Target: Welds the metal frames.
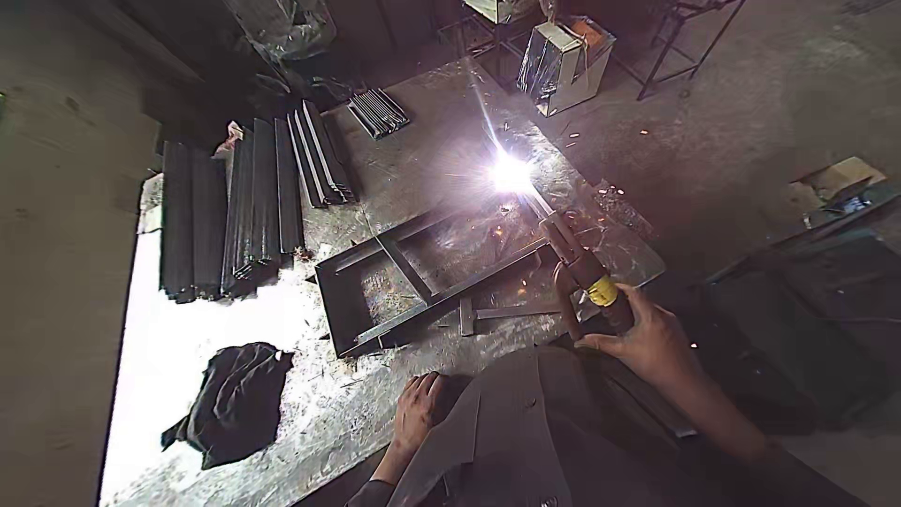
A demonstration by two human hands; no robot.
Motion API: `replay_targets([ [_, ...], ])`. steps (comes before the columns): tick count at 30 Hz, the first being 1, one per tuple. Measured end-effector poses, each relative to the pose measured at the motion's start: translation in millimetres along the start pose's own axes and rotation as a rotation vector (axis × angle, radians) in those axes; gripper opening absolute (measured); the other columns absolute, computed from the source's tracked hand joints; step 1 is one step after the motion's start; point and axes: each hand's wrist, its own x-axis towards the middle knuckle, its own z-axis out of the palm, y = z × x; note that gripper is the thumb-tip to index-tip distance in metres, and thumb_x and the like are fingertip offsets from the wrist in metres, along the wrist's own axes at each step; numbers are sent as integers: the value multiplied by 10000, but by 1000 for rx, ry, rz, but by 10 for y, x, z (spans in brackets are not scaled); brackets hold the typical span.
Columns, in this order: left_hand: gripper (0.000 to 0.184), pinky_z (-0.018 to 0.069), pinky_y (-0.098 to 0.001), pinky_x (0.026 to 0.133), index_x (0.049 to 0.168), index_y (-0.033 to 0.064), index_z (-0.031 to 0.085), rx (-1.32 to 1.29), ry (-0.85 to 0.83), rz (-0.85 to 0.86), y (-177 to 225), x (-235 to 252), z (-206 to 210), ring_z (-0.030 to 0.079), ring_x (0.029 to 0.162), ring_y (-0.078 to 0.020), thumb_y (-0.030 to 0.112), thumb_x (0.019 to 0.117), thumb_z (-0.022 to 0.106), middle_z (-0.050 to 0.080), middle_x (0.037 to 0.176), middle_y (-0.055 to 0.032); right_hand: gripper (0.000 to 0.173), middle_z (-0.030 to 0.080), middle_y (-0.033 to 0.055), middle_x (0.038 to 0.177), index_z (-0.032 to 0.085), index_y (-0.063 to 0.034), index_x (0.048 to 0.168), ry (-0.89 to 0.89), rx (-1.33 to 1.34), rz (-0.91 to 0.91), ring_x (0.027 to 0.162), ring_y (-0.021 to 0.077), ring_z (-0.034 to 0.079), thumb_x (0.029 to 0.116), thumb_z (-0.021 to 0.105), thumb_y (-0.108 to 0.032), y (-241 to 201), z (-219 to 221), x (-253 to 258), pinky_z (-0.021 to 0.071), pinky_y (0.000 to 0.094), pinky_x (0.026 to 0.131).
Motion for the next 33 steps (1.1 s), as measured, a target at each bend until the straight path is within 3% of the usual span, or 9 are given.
replay_targets([
  [14, 298, 583, -464, 643, 794, 9, 697, 24, -23, -12, 33, 36, -28, 735, 699, -311, 207, 944, 533, 721, 751, -145, 1117, 724, 198, 1098, 566, -9, 1401, -33, 38, 99, 973, 331, 707, 588, 813, -734, -209, -266, 99, 555, 545, 841],
  [20, 307, 583, -442, 634, 783, 24, 691, 44, -9, -1, 22, 30, -7, 733, 690, -292, 225, 947, 528, 718, 742, -131, 1183, 731, 180, 1082, 559, -6, 1410, 21, -6, 34, 940, 308, 713, 595, 712, -850, -201, -280, 138, 571, 513, 798],
  [24, 291, 586, -432, 638, 792, 24, 696, 52, -11, 6, -1, 14, 15, 733, 694, -288, 213, 943, 536, 719, 748, -129, 1195, 725, 184, 1130, 538, -15, 1435, -7, 9, 55, 996, 322, 711, 595, 721, -845, -227, -296, 161, 565, 540, 840],
  [27, 306, 587, -430, 628, 779, 37, 685, 58, 8, 5, 6, 13, 18, 727, 683, -280, 228, 950, 518, 712, 736, -118, 1148, 719, 147, 1145, 554, -50, 1417, 30, 48, 48, 1002, 256, 706, 596, 750, -827, -206, -302, 139, 580, 487, 852],
  [29, 280, 597, -482, 664, 812, -10, 711, 6, -17, -30, 31, 20, -28, 743, 725, -333, 176, 947, 551, 728, 776, -167, 1143, 728, 126, 1122, 568, -30, 1408, 84, 75, 12, 963, 192, 702, 600, 738, -821, -221, -330, 97, 579, 413, 831],
  [31, 296, 583, -441, 649, 788, 30, 688, 19, 15, -16, 17, 8, 2, 723, 695, -291, 216, 961, 535, 706, 738, -128, 1155, 722, 83, 1098, 560, -35, 1411, 88, 115, 25, 913, 103, 673, 592, 742, -829, -237, -389, 45, 572, 319, 803],
  [33, 310, 571, -437, 641, 775, 34, 677, 23, 28, 1, 17, 13, 9, 713, 679, -286, 219, 963, 514, 695, 722, -125, 1142, 715, 70, 1085, 566, -35, 1388, 78, 142, 40, 894, 78, 661, 583, 759, -821, -235, -414, 26, 569, 293, 791],
])
